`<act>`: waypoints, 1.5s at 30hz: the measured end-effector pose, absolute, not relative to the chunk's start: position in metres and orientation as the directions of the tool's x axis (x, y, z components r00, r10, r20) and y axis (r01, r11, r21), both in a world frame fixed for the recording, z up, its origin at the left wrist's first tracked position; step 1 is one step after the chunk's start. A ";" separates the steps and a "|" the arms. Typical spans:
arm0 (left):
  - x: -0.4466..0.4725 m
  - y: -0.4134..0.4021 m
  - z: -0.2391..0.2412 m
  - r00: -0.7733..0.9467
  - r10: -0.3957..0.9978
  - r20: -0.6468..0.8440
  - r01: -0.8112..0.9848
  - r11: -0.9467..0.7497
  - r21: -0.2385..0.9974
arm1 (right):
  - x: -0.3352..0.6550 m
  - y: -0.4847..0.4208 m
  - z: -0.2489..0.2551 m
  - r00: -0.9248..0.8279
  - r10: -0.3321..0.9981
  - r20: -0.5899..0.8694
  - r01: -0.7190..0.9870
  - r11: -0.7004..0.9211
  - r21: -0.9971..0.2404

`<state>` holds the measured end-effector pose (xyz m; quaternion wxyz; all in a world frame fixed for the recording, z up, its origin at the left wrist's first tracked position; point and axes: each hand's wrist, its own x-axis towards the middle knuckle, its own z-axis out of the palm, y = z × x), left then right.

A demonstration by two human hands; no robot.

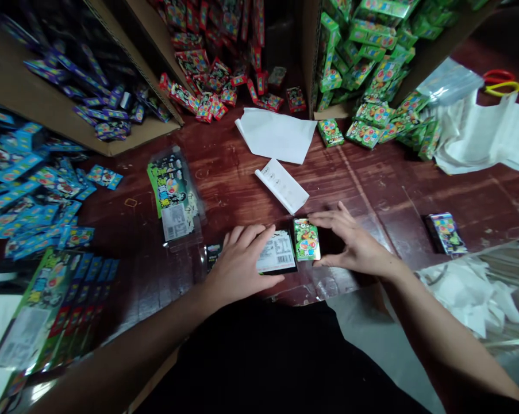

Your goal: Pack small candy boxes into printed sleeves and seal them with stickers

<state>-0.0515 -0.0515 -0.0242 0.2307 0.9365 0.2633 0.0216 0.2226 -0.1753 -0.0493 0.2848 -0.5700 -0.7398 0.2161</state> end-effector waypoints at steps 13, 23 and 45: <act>-0.047 -0.069 -0.019 0.597 0.800 0.053 0.679 -0.540 0.498 | 0.168 -0.149 -0.031 -0.169 0.976 0.134 0.606 0.210 -0.767; -0.083 -0.048 -0.039 0.575 0.812 -0.103 0.284 -0.080 0.956 | 0.116 -0.111 -0.047 0.129 0.992 -0.015 0.209 -0.042 -0.977; -0.096 0.017 -0.018 0.652 0.727 -0.216 0.283 0.032 0.959 | 0.100 -0.110 -0.046 0.286 0.958 -0.009 0.093 -0.037 -0.995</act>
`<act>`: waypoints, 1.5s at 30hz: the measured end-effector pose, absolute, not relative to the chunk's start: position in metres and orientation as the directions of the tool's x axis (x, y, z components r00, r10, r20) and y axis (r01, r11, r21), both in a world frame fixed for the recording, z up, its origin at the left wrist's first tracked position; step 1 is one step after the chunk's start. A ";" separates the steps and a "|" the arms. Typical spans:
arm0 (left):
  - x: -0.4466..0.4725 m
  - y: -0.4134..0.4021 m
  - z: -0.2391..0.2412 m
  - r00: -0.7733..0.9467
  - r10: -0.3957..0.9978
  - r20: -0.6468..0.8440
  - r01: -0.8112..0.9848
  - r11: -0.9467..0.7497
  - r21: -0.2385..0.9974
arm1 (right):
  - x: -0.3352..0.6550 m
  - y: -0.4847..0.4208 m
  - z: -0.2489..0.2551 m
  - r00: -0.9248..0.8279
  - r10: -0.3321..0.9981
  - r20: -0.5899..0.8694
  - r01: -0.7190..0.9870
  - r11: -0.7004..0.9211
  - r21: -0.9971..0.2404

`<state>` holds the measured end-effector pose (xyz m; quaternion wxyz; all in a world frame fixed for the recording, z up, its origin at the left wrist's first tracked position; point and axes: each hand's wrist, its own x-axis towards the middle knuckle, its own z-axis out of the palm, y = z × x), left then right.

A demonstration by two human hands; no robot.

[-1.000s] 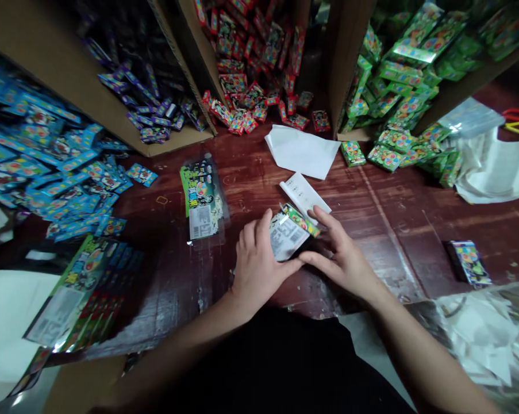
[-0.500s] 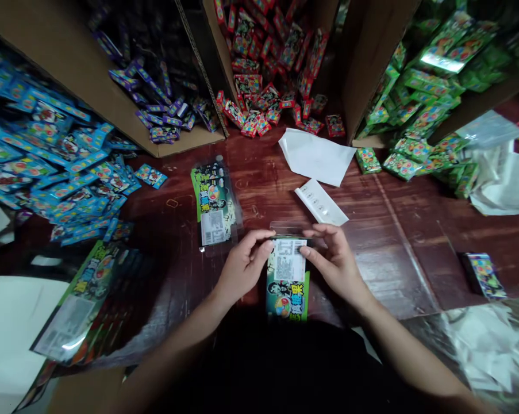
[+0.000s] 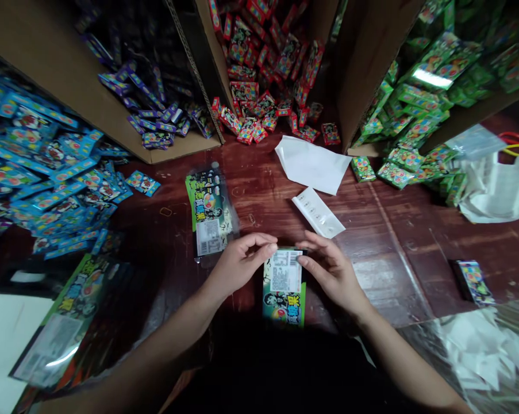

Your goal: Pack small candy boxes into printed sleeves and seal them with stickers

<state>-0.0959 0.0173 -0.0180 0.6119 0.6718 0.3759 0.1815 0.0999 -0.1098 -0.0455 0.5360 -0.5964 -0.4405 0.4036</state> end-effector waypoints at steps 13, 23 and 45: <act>-0.094 0.050 -0.010 0.764 0.572 -0.299 0.327 0.056 0.943 | 0.112 -0.073 -0.008 0.144 0.936 -0.321 0.111 -0.337 -0.935; -0.100 0.053 -0.028 0.789 0.532 -0.308 0.266 0.156 0.951 | 0.121 -0.071 -0.018 0.100 0.932 -0.347 0.042 -0.353 -0.935; 0.056 0.141 -0.016 0.964 0.263 0.037 0.158 -0.679 0.717 | 0.220 -0.044 -0.058 0.388 0.916 -0.105 0.295 -0.231 -0.927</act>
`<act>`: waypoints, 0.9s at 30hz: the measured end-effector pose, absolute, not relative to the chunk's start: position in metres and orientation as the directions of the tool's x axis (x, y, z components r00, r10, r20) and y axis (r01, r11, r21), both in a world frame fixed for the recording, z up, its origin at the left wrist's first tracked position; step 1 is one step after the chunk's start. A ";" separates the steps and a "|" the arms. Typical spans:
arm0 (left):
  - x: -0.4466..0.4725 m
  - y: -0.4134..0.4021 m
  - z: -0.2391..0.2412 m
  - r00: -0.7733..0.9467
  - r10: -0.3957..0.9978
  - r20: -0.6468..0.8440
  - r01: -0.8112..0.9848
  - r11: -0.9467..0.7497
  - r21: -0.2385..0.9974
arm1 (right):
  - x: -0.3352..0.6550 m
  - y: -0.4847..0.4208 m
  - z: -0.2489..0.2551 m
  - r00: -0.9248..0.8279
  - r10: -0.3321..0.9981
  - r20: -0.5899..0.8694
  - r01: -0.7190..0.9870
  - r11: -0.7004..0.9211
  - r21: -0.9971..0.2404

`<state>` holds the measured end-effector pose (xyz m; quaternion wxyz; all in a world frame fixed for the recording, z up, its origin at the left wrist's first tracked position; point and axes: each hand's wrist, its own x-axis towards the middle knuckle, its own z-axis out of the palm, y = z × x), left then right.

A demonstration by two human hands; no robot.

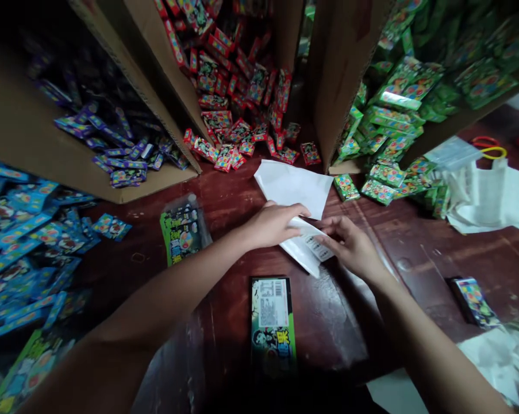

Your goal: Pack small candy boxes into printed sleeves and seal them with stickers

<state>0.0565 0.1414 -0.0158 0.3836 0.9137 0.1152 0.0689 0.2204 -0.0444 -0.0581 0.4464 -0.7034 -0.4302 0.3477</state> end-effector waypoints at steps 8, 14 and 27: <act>0.042 0.131 -0.038 0.849 0.506 -0.156 0.282 -0.183 0.942 | 0.226 -0.043 -0.057 0.470 0.877 -0.101 0.155 -0.195 -0.969; 0.038 0.119 -0.031 0.704 0.697 -0.133 0.205 -0.021 0.978 | 0.225 -0.031 -0.055 0.443 0.895 -0.049 0.111 -0.109 -0.988; 0.023 0.109 -0.035 0.606 0.794 -0.041 0.193 -0.097 0.976 | 0.211 -0.024 -0.049 0.478 0.874 -0.087 0.025 -0.112 -0.993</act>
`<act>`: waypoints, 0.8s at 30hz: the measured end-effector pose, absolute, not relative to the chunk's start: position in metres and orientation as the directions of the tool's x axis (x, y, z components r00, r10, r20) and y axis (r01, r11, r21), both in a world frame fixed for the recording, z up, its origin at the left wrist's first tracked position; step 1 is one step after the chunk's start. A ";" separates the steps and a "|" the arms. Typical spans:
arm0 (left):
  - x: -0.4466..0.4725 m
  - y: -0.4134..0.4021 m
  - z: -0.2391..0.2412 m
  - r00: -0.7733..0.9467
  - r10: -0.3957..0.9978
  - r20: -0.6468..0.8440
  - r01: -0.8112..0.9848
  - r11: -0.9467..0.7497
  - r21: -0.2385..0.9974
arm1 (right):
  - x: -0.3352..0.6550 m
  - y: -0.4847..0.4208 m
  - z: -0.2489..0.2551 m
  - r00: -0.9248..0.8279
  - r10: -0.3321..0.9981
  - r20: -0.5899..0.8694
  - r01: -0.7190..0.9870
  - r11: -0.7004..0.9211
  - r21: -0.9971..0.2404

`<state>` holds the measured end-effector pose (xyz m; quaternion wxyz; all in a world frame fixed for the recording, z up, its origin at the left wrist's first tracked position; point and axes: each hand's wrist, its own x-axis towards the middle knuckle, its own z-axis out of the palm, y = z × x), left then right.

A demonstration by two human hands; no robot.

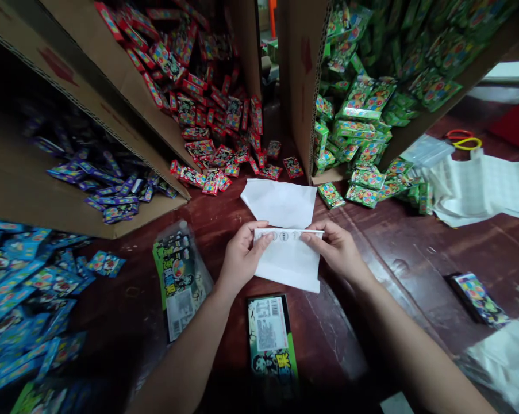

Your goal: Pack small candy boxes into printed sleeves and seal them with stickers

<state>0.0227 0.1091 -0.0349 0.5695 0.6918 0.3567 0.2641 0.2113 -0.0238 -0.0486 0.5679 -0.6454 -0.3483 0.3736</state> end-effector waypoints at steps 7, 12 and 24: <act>0.014 0.124 -0.053 0.526 0.850 0.026 0.467 -0.315 0.827 | 0.212 -0.023 -0.064 0.433 0.901 0.033 0.418 -0.169 -0.892; 0.011 0.122 -0.047 0.499 0.852 0.162 0.518 -0.442 0.732 | 0.219 -0.018 -0.072 0.411 0.910 0.061 0.619 -0.229 -0.751; 0.020 0.069 -0.063 0.911 0.395 0.119 0.340 -0.881 0.329 | 0.236 -0.022 -0.069 0.307 0.950 0.053 0.758 -0.210 -0.617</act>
